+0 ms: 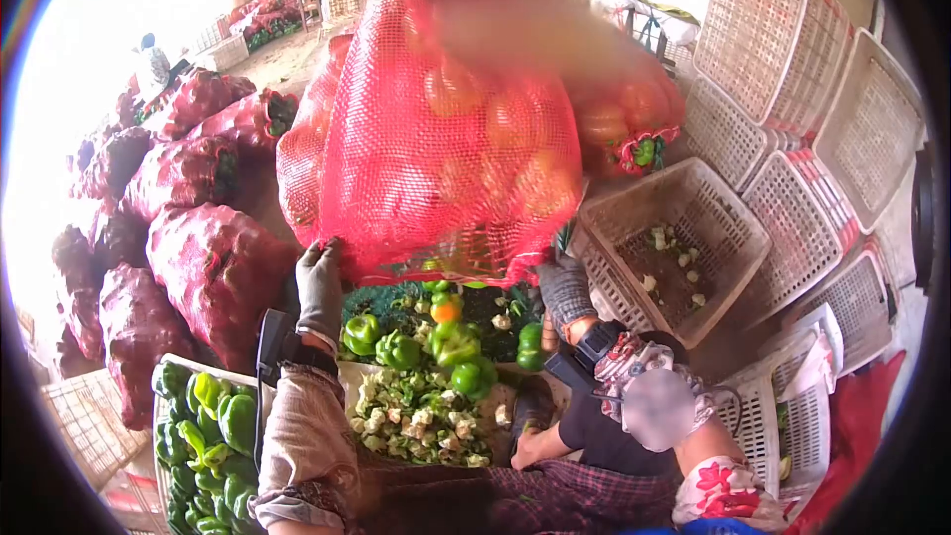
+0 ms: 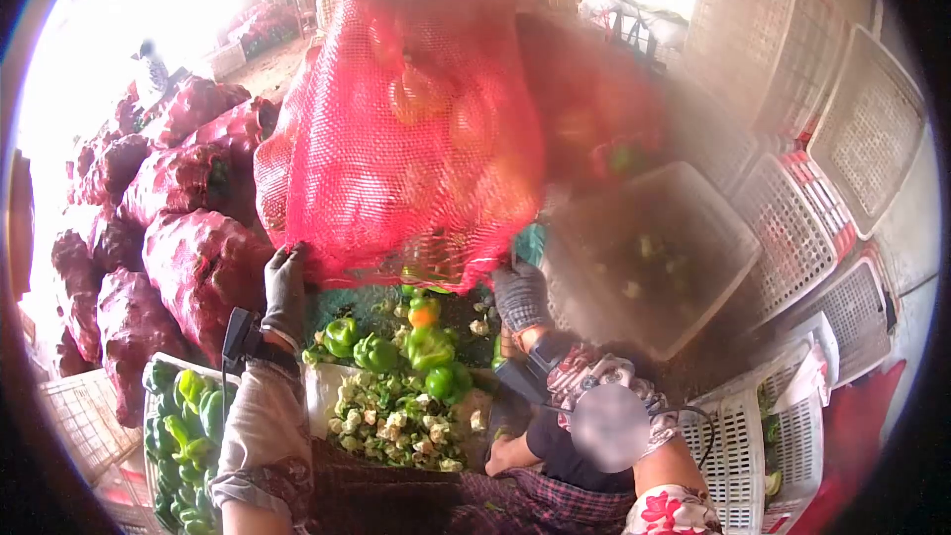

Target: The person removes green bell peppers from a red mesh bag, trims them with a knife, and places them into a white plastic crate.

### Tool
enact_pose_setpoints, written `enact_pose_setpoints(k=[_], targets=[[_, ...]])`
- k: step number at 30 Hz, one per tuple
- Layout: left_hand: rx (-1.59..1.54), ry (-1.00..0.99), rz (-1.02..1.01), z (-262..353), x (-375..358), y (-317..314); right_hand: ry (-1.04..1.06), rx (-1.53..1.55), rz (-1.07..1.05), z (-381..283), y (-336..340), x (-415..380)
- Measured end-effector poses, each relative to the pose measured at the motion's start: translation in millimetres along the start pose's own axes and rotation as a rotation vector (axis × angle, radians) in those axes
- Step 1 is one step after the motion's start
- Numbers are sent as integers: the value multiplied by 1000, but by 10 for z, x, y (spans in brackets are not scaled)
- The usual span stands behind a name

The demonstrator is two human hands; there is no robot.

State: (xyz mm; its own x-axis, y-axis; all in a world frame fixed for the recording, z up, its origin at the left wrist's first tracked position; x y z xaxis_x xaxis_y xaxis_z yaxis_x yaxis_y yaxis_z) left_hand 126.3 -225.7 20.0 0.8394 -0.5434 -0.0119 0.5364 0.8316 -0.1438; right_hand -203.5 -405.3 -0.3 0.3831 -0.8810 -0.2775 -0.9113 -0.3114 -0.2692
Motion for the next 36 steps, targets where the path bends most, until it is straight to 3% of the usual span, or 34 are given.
enact_pose_setpoints(k=[1, 2, 4, 7, 12, 14, 17, 19, 21, 24, 26, 28, 30, 32, 33, 36], targets=[[33, -15, 4, 10, 5, 2, 4, -30, 33, -124, -47, -49], [65, -29, 15, 19, 20, 31, -192, -56, 120, -386, -159, -381], [67, -16, -30, -10, 3, 43, 215, -130, -7, -270, 64, -175], [20, 15, -104, -60, -103, -96, 97, -134, 45, -111, 191, 73], [-31, -82, -105, -162, -11, 41, 160, -129, 33, -232, 260, -65], [106, 55, -41, -147, -182, 53, 90, -132, 65, -101, 347, 51], [107, 186, -116, -406, -343, 3, 129, -104, 46, -54, 321, -181], [180, 198, -78, -495, -469, 24, 91, -96, 44, 37, 300, -166], [161, 170, -144, -971, -456, 95, 66, -92, 67, 149, 392, -43], [174, 399, -193, -1196, -980, -47, 78, -70, 88, 130, 514, 42], [155, 423, -257, -1550, -1203, -35, 39, -57, 114, 351, 646, 202], [132, 529, -187, -1824, -1448, 22, 29, -28, 116, 570, 699, 312], [398, 394, -152, -2238, -1581, 203, 41, -30, 119, 768, 782, 448], [703, 351, -192, -2184, -1725, 342, 226, -81, 64, 745, 567, 552], [837, 327, -256, -2147, -1803, 387, -56, 52, 159, 881, 699, 528], [957, 280, -293, -2176, -1895, 393, -89, 24, 177, 936, 656, 479]])
Point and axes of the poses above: each hand's wrist, its own x-axis towards the middle knuckle, its own y-axis out of the back of the hand, z = x × y, the point moved 6 cm from there along x, towards the middle knuckle, and after that the axes turned 6 degrees about x, right-handed, at the moved point
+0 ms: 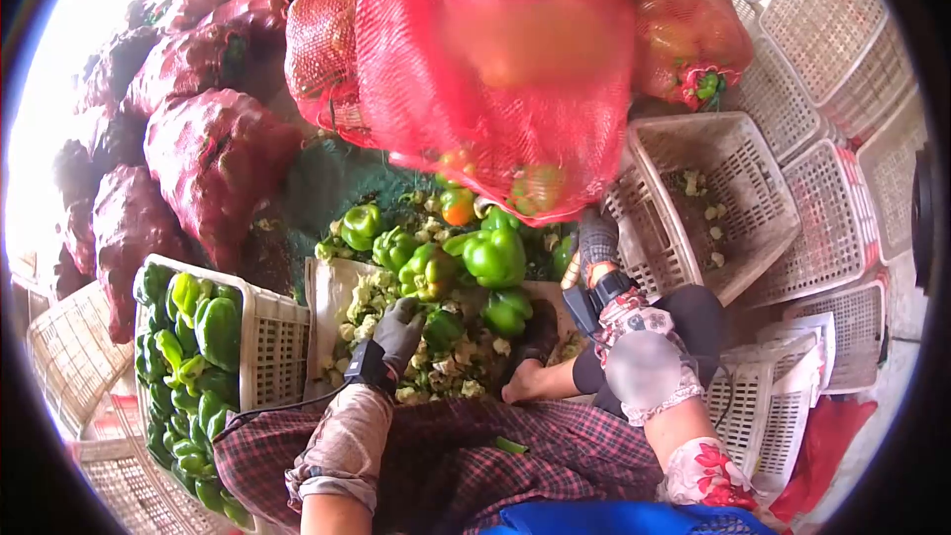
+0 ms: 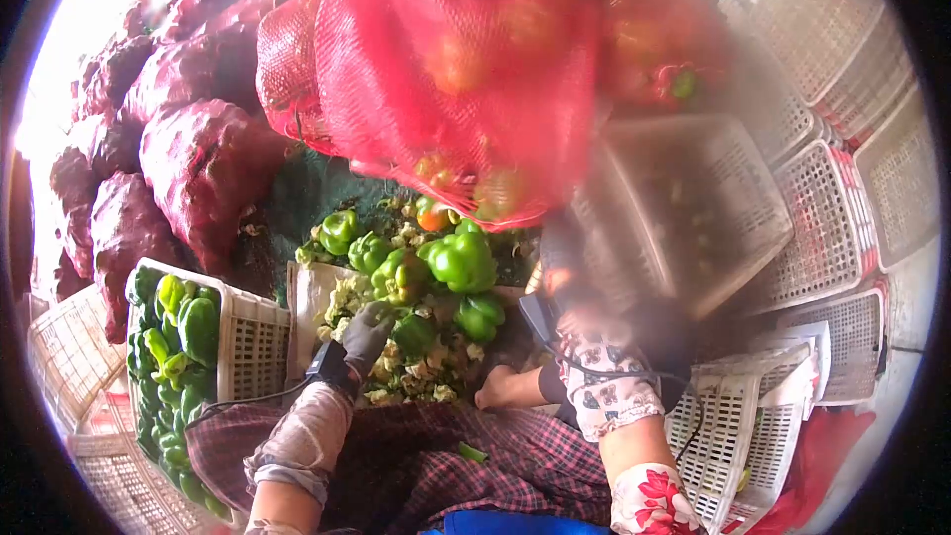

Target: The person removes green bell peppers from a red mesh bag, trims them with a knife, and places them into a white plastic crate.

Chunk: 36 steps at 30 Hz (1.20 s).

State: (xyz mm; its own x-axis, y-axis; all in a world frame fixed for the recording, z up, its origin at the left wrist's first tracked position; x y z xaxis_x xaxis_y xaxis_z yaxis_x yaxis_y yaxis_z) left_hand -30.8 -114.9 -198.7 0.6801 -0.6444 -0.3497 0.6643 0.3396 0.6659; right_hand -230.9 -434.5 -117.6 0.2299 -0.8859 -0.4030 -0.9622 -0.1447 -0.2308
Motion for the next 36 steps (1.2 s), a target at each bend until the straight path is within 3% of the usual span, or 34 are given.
enact_pose_setpoints(k=[1, 4, 7, 11, 15, 18, 20, 21, 23, 24, 25, 27, 30, 31, 34, 36], targets=[[-4, -5, 22, -12, 5, 23, 13, -8, -3, 44, 12, 29], [360, -310, 309, 297, 131, 139, 32, -24, -5, 130, 45, 93], [567, -321, 149, 516, 461, 40, 48, -53, -10, 152, 56, 139], [302, -56, -59, 606, 720, -41, 65, -93, -27, 199, 122, 141], [228, 84, 25, 416, 661, -94, 90, -181, -84, 343, 101, 58], [-166, 100, 95, -147, 747, -262, -86, -369, -47, 508, -162, -283], [-641, 114, 45, -75, 601, -244, 352, -488, -369, 876, -444, -289], [-787, 104, -9, -29, 486, -156, 423, -649, -447, 850, -464, -487], [-943, 72, -140, 434, 161, 258, 30, -891, -472, 1171, -631, -607], [-858, -66, -215, 520, 122, 378, -166, -1008, -477, 1283, -656, -681], [-852, -132, -254, 700, -6, 508, -169, -991, -551, 1394, -713, -709], [-766, -242, -292, 1157, -398, 836, 39, -784, -623, 739, -808, -1281], [-1049, -355, -149, 1452, -864, 1068, 4, -55, -610, 303, -885, -1725], [-1065, -393, -64, 1476, -937, 1068, -228, 213, -537, 56, -875, -1983], [-1159, -490, -33, 1762, -1306, 879, -228, 179, -531, -350, -520, -2528], [-1325, -501, 22, 1911, -1562, 689, -193, 147, -402, -332, -444, -2661]])
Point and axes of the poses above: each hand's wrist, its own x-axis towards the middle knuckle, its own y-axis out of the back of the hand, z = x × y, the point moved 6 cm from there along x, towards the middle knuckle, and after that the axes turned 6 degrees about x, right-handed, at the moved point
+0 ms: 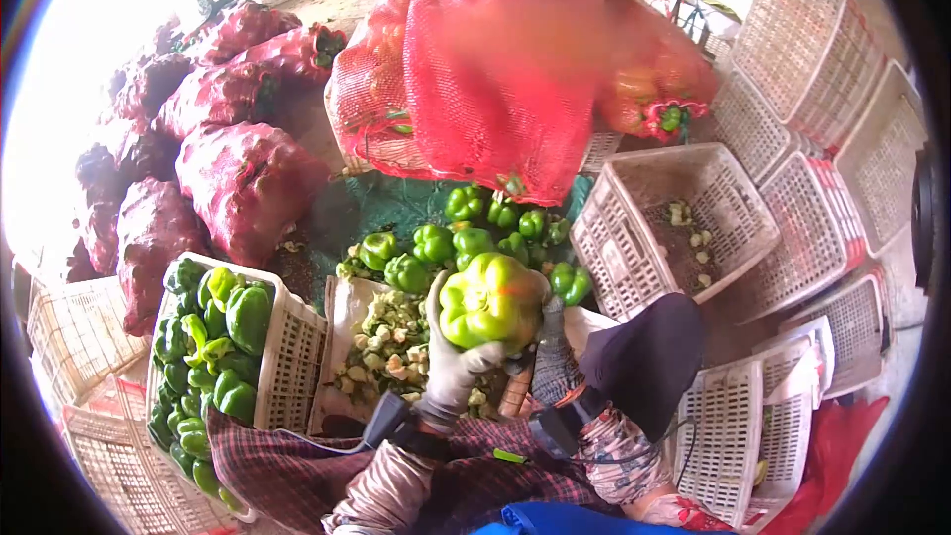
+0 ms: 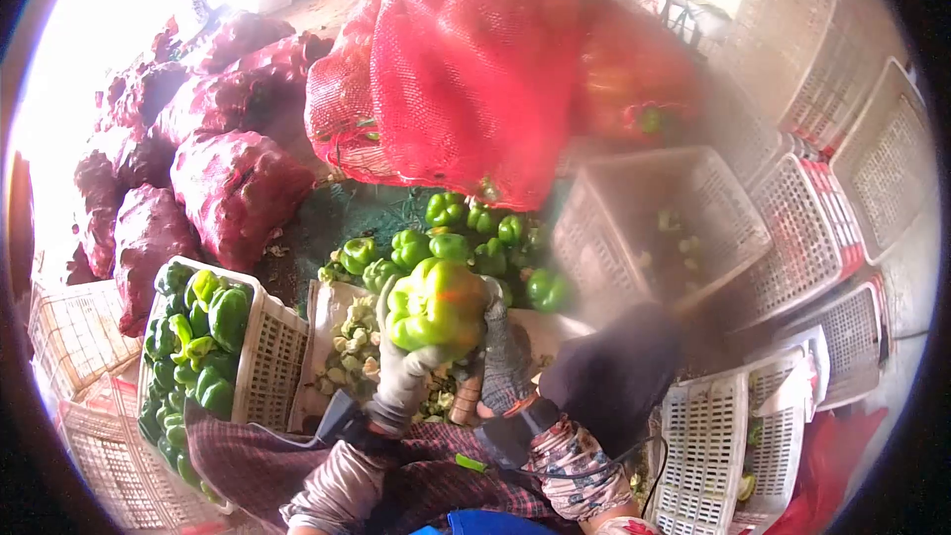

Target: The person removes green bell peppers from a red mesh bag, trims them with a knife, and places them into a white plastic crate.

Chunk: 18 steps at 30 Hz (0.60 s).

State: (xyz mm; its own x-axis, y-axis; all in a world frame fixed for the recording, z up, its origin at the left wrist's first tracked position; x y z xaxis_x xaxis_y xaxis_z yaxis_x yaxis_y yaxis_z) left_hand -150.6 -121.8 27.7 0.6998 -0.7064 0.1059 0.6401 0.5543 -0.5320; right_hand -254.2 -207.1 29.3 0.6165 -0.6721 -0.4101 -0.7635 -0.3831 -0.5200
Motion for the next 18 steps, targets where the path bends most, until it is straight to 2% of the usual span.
enact_pose_setpoints(k=[1, 2, 3, 6, 7, 9, 12, 13, 16, 18], targets=[[-12, -56, 8, 41, -47, -90, 10, -21, 20, -14, 27, -71], [-25, -112, 16, 100, -84, -166, 3, -62, -48, -80, 83, -142], [-62, -72, -9, 113, -105, -204, -8, -104, -115, -134, 143, -221], [-131, 12, -14, 157, -119, -237, 536, -650, -17, -272, 344, -347], [-208, 18, -2, 124, -117, -229, 856, -909, -21, -180, 632, -292], [-342, 16, 9, -21, -121, -188, 1075, -1165, -65, -133, 715, -378], [-192, 12, -76, 11, -224, -307, 756, -1153, -171, -432, 430, -824], [-213, 16, -112, 12, -261, -369, 992, -1674, -176, -502, 132, -1055], [-155, -9, -182, -29, -302, -367, 731, -1620, -227, -457, 166, -951], [-115, -69, -163, -31, -298, -291, 827, -1659, -261, -444, 82, -931]])
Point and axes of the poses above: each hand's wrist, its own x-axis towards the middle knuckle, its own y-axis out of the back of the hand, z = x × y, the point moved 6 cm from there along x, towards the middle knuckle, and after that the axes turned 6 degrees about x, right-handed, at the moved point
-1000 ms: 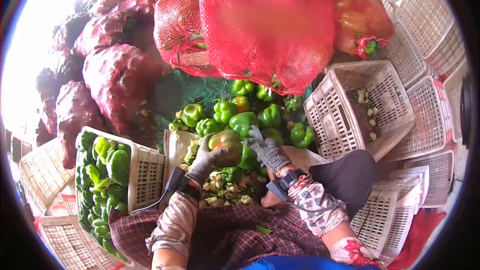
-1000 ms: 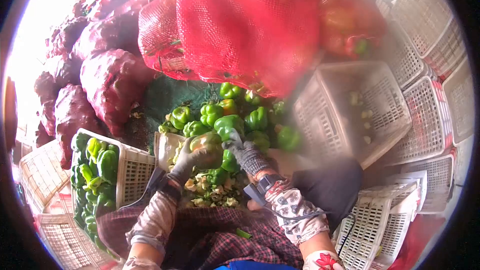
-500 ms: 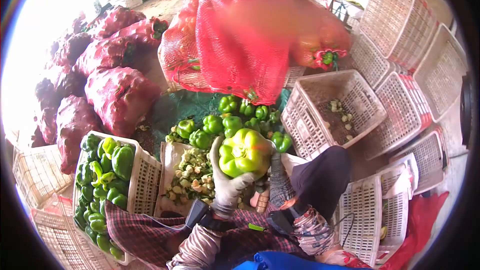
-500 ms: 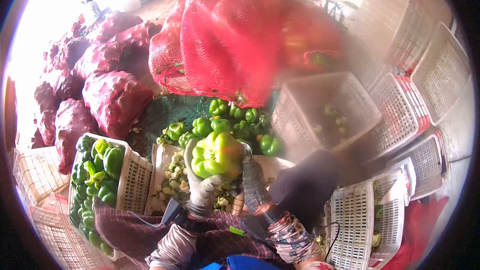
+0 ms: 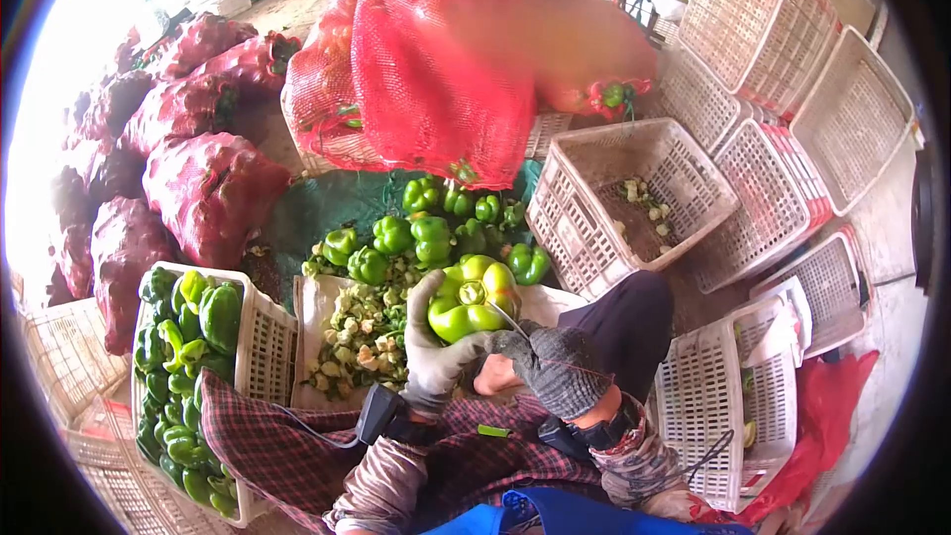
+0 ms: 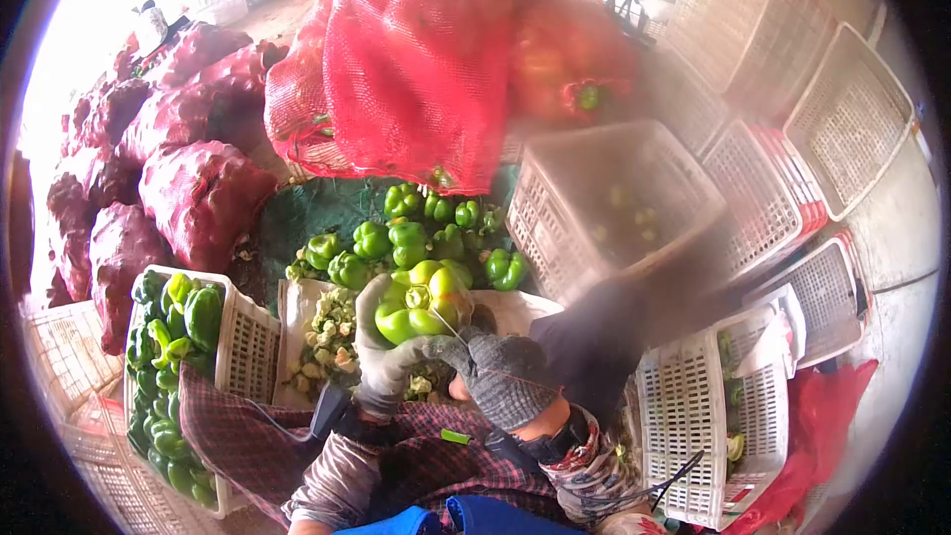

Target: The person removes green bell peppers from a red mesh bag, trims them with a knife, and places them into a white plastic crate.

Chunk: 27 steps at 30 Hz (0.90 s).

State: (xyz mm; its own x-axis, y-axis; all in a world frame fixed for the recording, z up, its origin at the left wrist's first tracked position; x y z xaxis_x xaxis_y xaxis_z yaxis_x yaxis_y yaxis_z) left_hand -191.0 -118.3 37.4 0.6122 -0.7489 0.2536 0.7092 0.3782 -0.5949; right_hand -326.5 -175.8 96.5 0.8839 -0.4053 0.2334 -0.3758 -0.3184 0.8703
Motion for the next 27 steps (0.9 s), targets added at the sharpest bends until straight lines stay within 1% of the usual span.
enact_pose_setpoints(k=[2, 5, 6, 8, 10, 11, 12, 14, 15, 16, 18, 21, 22, 23, 24, 26, 27], targets=[[44, -46, 16, 3, -45, 74, 67, -63, -5, -126, 4, 28], [-61, 58, 163, -15, -88, 202, -125, 69, -108, -96, -128, 130], [-89, 51, 222, -47, -112, 262, -102, 41, -136, -132, -169, 123], [-116, 56, 255, 4, -130, 309, -49, -25, -190, -189, -228, 133], [-157, 40, 336, 135, -118, 391, -145, -131, -261, 11, -574, -133], [-112, 29, 337, 209, -95, 433, -187, -184, -293, 100, -716, -259], [-6, 31, 358, 353, -74, 459, -155, -113, -215, 98, -706, -287], [-58, -9, 403, 509, -39, 662, -100, 43, -58, -3, -596, -261], [-70, -3, 397, 565, -31, 730, -388, 487, -88, 94, -573, -273], [-14, -12, 390, 605, -27, 813, -442, 628, -178, 56, -533, -142], [11, 48, 302, 525, -66, 817, -566, 905, -341, 18, -354, 152], [-102, 209, 69, 399, -143, 536, -752, 1329, -575, -24, -95, 424], [-150, 263, -14, 360, -187, 442, -415, 1257, -306, 100, -327, 392], [-136, 338, -45, 392, -217, 379, -120, 1097, -10, 210, -519, 276], [-135, 368, -80, 386, -271, 312, -170, 1032, -60, 212, -530, 238], [-215, 383, -52, 189, -356, 357, -262, 909, -165, 168, -506, 157], [-99, 449, -53, 123, -443, 365, -331, 886, -183, 157, -488, 73]])
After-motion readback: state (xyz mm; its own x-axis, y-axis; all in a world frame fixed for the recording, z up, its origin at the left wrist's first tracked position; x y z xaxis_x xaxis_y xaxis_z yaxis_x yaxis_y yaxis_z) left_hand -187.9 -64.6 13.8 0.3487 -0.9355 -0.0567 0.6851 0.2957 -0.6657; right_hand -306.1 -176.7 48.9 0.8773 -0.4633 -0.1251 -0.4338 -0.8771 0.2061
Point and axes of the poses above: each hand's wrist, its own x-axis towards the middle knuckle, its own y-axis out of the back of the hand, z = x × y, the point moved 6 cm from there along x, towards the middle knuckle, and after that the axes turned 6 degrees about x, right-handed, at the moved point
